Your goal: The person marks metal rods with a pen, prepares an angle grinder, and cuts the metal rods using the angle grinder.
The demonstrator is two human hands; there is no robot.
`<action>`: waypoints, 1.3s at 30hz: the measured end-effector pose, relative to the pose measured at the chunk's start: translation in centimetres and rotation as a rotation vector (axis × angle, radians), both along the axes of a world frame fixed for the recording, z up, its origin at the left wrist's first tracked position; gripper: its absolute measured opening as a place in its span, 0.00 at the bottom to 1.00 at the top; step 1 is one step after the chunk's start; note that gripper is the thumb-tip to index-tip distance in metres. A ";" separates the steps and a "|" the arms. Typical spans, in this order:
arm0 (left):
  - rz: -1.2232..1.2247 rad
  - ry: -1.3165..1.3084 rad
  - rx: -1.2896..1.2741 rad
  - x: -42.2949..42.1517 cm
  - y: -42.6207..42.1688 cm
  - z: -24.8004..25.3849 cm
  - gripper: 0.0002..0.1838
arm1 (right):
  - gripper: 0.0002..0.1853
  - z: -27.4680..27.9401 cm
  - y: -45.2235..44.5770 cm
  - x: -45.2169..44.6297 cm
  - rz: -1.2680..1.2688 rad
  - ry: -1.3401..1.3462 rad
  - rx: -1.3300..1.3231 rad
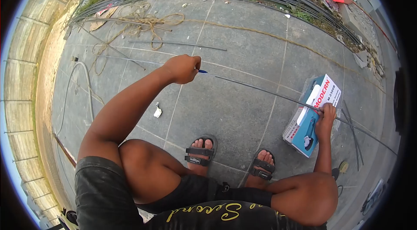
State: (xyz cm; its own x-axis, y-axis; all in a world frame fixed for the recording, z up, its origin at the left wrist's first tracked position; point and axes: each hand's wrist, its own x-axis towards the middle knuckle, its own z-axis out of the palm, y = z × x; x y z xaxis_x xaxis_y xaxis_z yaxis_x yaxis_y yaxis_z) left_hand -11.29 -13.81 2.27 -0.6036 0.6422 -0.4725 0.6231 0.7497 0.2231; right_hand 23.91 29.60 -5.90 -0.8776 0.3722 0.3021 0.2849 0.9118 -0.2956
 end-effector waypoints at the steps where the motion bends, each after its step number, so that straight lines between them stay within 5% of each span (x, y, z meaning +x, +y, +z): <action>1: -0.006 -0.006 0.003 -0.1 0.2 -0.2 0.08 | 0.20 -0.1 0.1 0.1 -0.009 -0.014 0.004; 39: -0.262 0.025 -0.102 1.8 2.3 -0.4 0.08 | 0.15 0.5 -0.2 -0.2 -0.025 -0.059 0.005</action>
